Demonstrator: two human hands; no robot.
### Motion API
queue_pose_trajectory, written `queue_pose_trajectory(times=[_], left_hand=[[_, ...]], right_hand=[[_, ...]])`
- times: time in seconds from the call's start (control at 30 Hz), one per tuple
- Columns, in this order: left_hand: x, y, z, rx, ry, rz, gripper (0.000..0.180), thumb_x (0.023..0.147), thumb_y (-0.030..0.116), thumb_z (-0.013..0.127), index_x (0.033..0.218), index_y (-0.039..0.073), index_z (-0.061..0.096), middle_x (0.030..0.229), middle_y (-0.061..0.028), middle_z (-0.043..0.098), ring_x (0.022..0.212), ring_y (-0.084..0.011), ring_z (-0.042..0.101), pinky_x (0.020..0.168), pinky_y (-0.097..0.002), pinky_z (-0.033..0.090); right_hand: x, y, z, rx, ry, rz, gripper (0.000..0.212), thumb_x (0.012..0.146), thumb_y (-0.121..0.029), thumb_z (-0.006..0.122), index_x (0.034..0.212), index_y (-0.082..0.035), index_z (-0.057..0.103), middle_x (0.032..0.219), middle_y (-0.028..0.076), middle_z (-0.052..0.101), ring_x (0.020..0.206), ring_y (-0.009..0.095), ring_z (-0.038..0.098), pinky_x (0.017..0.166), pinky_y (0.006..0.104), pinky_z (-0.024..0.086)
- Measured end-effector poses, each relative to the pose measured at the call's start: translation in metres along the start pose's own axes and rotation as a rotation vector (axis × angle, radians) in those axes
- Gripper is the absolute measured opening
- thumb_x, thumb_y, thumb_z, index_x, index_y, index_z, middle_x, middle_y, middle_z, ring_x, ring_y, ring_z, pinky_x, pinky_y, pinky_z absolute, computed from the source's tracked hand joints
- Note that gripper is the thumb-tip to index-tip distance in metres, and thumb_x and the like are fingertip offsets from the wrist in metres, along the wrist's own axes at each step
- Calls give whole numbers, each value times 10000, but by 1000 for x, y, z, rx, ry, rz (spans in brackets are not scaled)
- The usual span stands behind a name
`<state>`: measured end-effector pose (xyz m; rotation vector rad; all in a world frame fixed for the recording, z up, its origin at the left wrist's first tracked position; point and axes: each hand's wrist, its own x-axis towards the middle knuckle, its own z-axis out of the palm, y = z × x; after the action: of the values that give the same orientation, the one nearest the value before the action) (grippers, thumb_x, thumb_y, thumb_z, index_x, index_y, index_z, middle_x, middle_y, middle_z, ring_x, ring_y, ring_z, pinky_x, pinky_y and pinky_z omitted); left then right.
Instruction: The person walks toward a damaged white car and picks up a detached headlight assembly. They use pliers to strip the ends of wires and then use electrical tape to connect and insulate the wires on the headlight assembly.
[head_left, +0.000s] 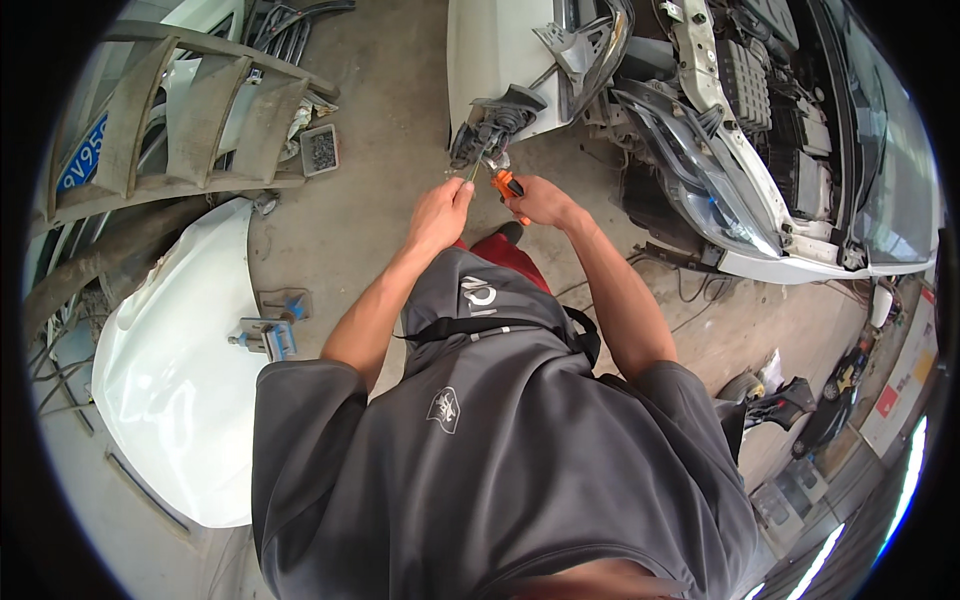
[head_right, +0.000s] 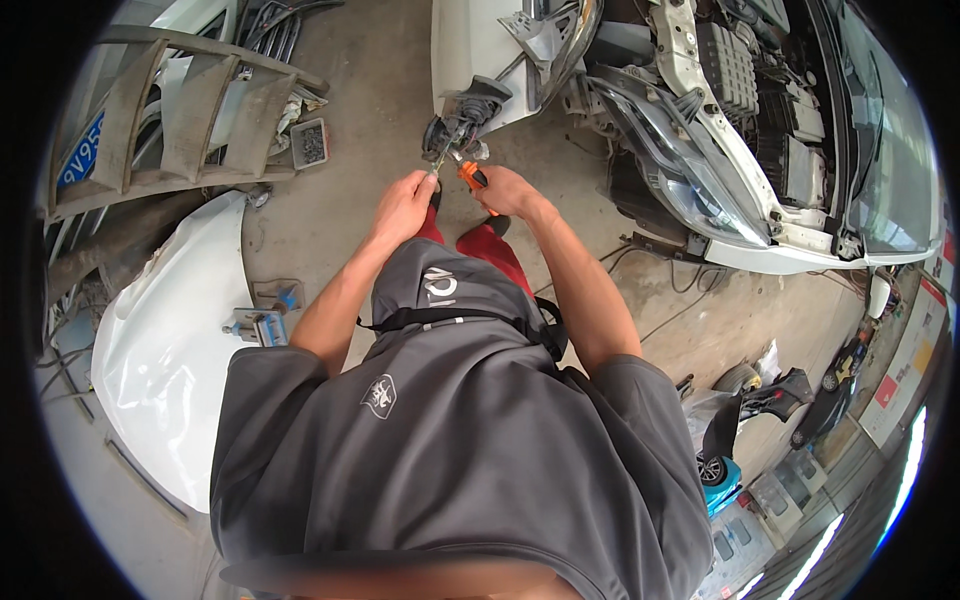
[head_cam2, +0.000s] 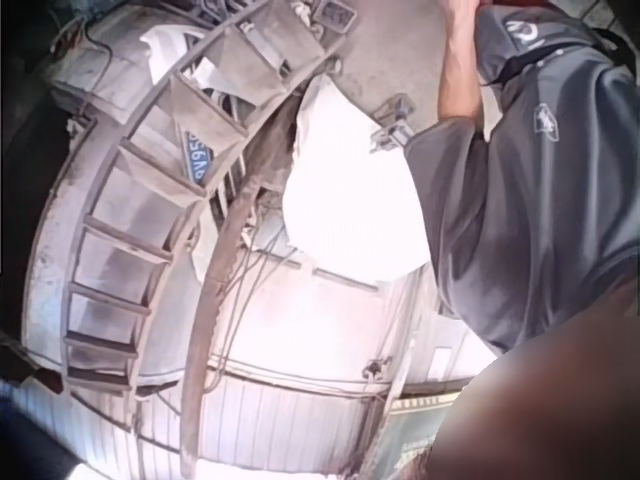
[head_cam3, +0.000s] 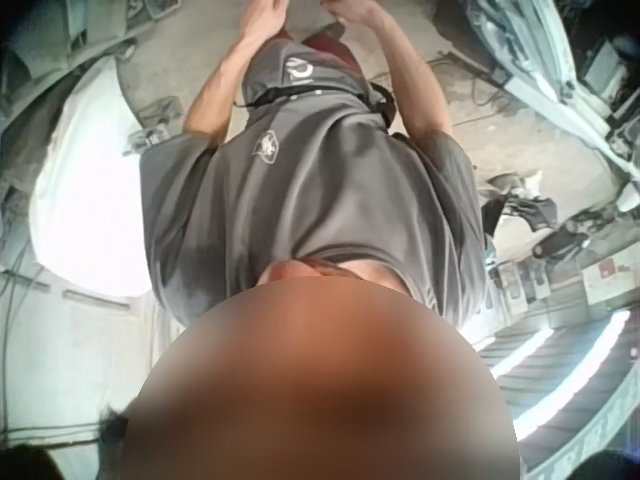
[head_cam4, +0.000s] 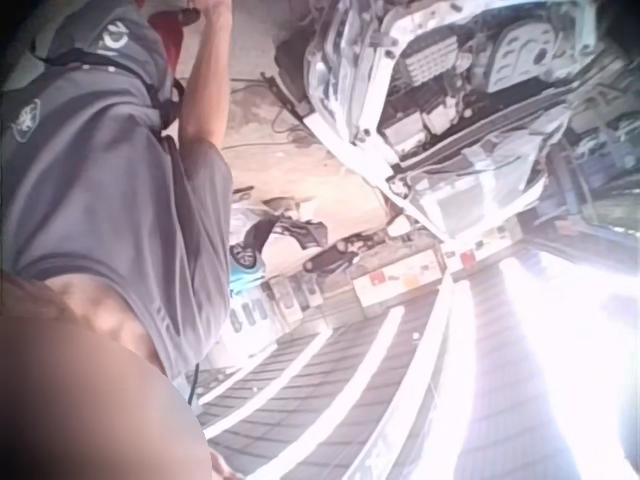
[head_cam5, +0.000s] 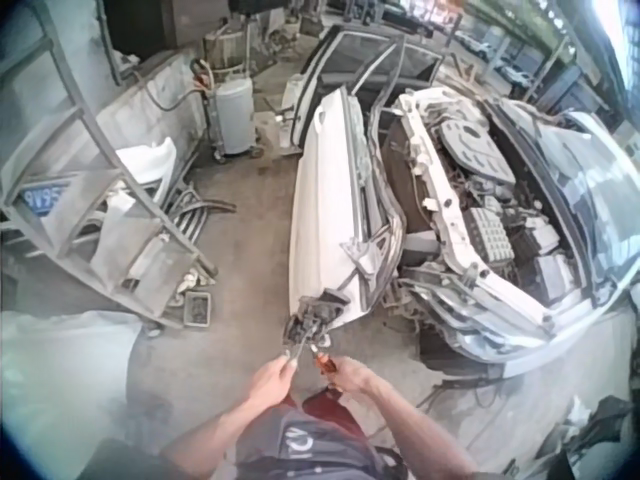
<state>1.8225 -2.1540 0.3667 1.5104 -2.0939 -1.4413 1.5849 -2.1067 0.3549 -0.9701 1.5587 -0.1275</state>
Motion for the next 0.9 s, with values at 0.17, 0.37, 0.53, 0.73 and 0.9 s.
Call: queue_pose_trajectory(times=[0.17,0.37,0.53,0.73,0.9], left_hand=[[-7,3,-3,-23,3,-22,422,1125,416,530,1065,30,689,894,-249,715,904,-491,689,786,-554,511],[-7,0,-2,-56,-10,-58,425,1121,422,534,1063,43,719,864,-214,716,856,-433,703,772,-520,520],[-6,3,-8,-100,-28,-116,421,1113,419,545,1042,48,733,835,-180,703,809,-362,698,760,-468,521],[-6,4,-12,-144,-43,-134,422,1104,417,547,1028,46,733,824,-167,696,798,-333,686,760,-446,517],[-5,3,-14,-144,-46,-140,420,1099,414,550,1023,42,729,822,-172,691,795,-333,685,760,-448,513]], right_hand=[[8,-6,-1,-13,-1,-26,250,1028,-231,706,1149,-12,704,857,61,709,766,153,653,743,359,533],[11,-3,-3,-28,15,-7,354,1049,-332,734,1235,-31,724,934,64,738,846,142,661,806,346,538],[2,-8,-2,78,-8,-84,360,1093,-312,697,1316,-31,675,988,51,747,885,146,706,831,342,560],[0,-7,6,242,-42,-27,401,1125,-309,655,1387,-11,594,1036,51,731,884,149,754,792,325,596],[2,-7,4,223,-44,-14,419,1109,-346,678,1354,-11,620,1025,52,732,904,146,752,777,331,600]])
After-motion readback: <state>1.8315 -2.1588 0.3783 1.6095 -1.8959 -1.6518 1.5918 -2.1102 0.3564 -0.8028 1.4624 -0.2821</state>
